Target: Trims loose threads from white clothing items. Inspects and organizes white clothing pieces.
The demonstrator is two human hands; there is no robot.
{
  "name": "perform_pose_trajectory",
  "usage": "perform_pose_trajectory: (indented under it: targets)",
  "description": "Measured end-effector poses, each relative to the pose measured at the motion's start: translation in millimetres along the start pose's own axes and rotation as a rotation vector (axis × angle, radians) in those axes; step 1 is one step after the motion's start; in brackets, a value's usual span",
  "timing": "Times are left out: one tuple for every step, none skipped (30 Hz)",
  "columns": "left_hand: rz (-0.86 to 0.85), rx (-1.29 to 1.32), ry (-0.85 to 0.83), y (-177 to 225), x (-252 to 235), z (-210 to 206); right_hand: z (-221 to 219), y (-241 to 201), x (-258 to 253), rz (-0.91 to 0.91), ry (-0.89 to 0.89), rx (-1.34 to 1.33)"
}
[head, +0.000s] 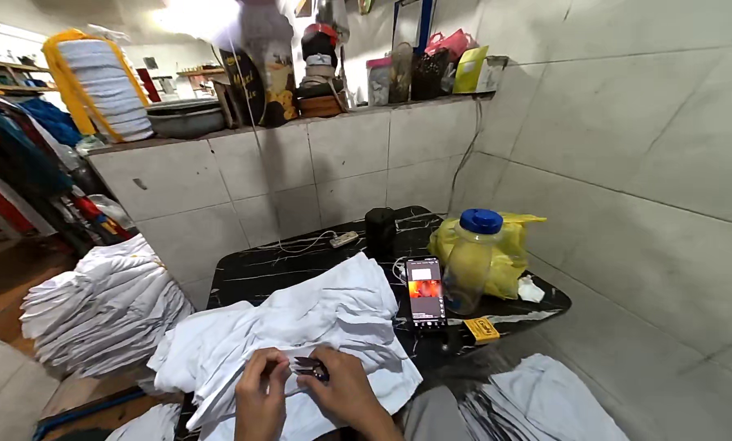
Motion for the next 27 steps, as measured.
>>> perform_pose_trajectory:
  targets:
    - [-0.004, 0.044, 0.001, 2.1, 0.5, 0.9, -0.6, -1.6, -0.8, -0.004, 0.010, 0.001]
    - [-0.014, 0.078, -0.013, 4.1, 1.5, 2.0, -0.6, -2.7, -1.3, -0.009, 0.028, -0.008]
    - [-0.023, 0.106, -0.058, 7.0, 3.3, 3.0, 0.1, -3.0, -1.5, -0.016, 0.055, -0.022]
    - [-0.027, 0.137, -0.145, 10.7, 5.8, 4.1, 1.3, -1.8, -1.2, -0.018, 0.093, -0.030]
    - [-0.023, 0.177, -0.269, 15.0, 9.1, 4.5, 2.8, 0.2, 0.1, -0.011, 0.146, -0.024]
    - [-0.018, 0.215, -0.411, 18.8, 13.4, 3.4, 4.5, 2.3, 2.6, -0.002, 0.197, 0.000]
    - [-0.023, 0.228, -0.532, 20.5, 17.7, 1.3, 5.6, 4.6, 6.0, 0.014, 0.242, 0.032]
    - [-0.038, 0.197, -0.585, 20.7, 20.9, -0.8, 6.4, 6.1, 10.6, 0.036, 0.265, 0.060]
    - [-0.052, 0.119, -0.568, 20.9, 22.1, -1.6, 6.2, 7.0, 16.0, 0.062, 0.265, 0.091]
    - [-0.068, 0.004, -0.501, 21.5, 21.0, -1.4, 4.2, 8.2, 21.7, 0.086, 0.251, 0.130]
    - [-0.088, -0.111, -0.428, 20.5, 18.5, -1.6, 0.9, 9.4, 27.8, 0.098, 0.218, 0.169]
    - [-0.111, -0.204, -0.374, 16.5, 16.1, -3.7, -2.3, 9.8, 34.5, 0.088, 0.163, 0.199]
    - [-0.133, -0.271, -0.350, 11.6, 13.7, -8.3, -4.7, 9.8, 41.1, 0.065, 0.102, 0.215]
    - [-0.149, -0.316, -0.346, 6.1, 12.2, -14.3, -6.3, 10.4, 46.8, 0.045, 0.073, 0.228]
    - [-0.167, -0.353, -0.346, 1.4, 11.6, -20.7, -6.2, 11.2, 51.9, 0.025, 0.070, 0.227]
    - [-0.186, -0.394, -0.348, -2.0, 11.5, -26.7, -4.5, 12.1, 56.1, 0.004, 0.075, 0.227]
    - [-0.210, -0.445, -0.338, -3.3, 10.7, -31.6, -1.1, 12.7, 59.4, -0.027, 0.073, 0.220]
    - [-0.233, -0.505, -0.317, -3.3, 9.6, -35.1, 2.3, 13.6, 62.5, -0.052, 0.082, 0.221]
    - [-0.254, -0.558, -0.291, -2.8, 7.7, -37.2, 5.5, 13.2, 65.6, -0.078, 0.081, 0.223]
    - [-0.273, -0.594, -0.265, -3.3, 5.1, -38.6, 7.7, 12.1, 68.6, -0.105, 0.079, 0.235]
    - [-0.285, -0.617, -0.243, -4.7, 2.6, -40.3, 9.0, 10.5, 71.4, -0.135, 0.067, 0.248]
    - [-0.291, -0.626, -0.229, -6.1, 0.6, -42.1, 9.5, 8.8, 74.0, -0.168, 0.046, 0.266]
    - [-0.290, -0.623, -0.224, -7.4, -1.2, -43.8, 9.4, 7.9, 75.8, -0.203, 0.018, 0.288]
    - [-0.286, -0.611, -0.214, -8.7, -2.9, -45.4, 8.7, 9.1, 77.0, -0.231, 0.005, 0.304]
    - [-0.281, -0.600, -0.199, -9.9, -4.0, -47.1, 7.8, 11.6, 78.2, -0.246, 0.007, 0.308]
    - [-0.280, -0.590, -0.181, -11.3, -4.9, -48.7, 7.3, 13.3, 79.3, -0.256, 0.003, 0.307]
    - [-0.278, -0.581, -0.169, -12.5, -6.1, -49.9, 7.6, 13.5, 80.4, -0.265, -0.001, 0.308]
Point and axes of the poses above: each hand's wrist, its own x-axis away from the middle knuckle, its own z-axis out of the back of the hand, y = z × x, the point moved 4 cm from there along -x, towards the middle knuckle, and after that the axes turned 4 degrees about -y, right-handed, at the moved point
